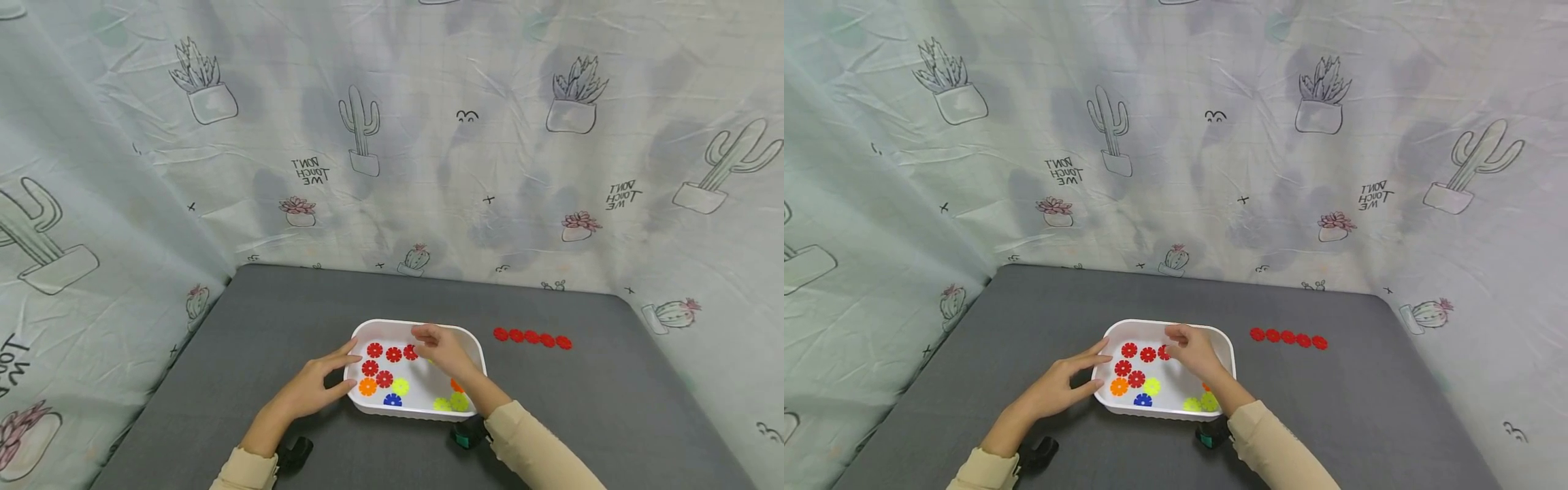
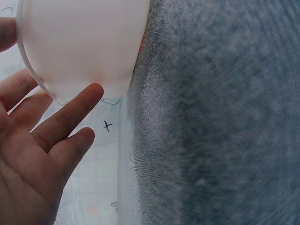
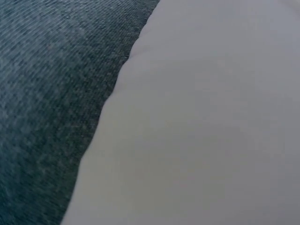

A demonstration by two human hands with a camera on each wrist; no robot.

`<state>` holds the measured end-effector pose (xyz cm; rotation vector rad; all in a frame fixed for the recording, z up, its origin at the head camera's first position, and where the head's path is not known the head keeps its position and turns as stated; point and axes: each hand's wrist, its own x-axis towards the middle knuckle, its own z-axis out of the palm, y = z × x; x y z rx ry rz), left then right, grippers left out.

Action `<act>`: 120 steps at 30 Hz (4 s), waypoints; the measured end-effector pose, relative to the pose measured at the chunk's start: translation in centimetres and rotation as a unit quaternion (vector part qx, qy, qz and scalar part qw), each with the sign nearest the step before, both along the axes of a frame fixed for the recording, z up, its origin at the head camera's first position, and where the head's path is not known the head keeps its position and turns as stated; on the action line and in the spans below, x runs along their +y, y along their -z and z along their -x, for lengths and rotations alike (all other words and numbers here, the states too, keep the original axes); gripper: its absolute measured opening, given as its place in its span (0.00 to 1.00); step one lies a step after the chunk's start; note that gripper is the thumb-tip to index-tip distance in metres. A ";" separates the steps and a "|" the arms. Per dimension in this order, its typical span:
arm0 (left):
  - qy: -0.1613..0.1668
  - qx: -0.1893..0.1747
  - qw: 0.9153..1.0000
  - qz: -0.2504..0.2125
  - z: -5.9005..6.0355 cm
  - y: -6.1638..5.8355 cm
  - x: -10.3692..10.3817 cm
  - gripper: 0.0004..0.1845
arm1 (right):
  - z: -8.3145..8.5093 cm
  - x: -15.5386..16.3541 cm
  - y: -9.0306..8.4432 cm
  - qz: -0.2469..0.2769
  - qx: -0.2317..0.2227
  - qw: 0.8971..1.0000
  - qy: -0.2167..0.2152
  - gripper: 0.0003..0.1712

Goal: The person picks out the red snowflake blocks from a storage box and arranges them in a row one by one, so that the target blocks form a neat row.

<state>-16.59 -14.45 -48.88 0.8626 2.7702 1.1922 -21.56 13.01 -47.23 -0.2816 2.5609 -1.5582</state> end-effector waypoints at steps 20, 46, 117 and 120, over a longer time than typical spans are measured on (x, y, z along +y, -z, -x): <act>-0.006 -0.018 1.000 0.003 0.2 -0.9 0.3 0.25 | 1.0 -0.2 0.5 -0.063 -0.046 0.997 -0.026 0.23; 0.003 -0.003 1.000 0.001 0.2 -0.5 0.1 0.26 | 0.8 -1.2 1.5 -0.173 0.033 0.983 -0.057 0.20; 0.006 0.000 1.000 -0.001 -0.1 -0.2 0.0 0.24 | -1.2 0.5 -1.6 0.057 0.001 0.998 -0.003 0.24; 0.008 0.004 1.000 0.000 -0.1 -0.2 -0.1 0.24 | -1.5 1.1 -2.3 0.062 0.002 0.998 0.016 0.23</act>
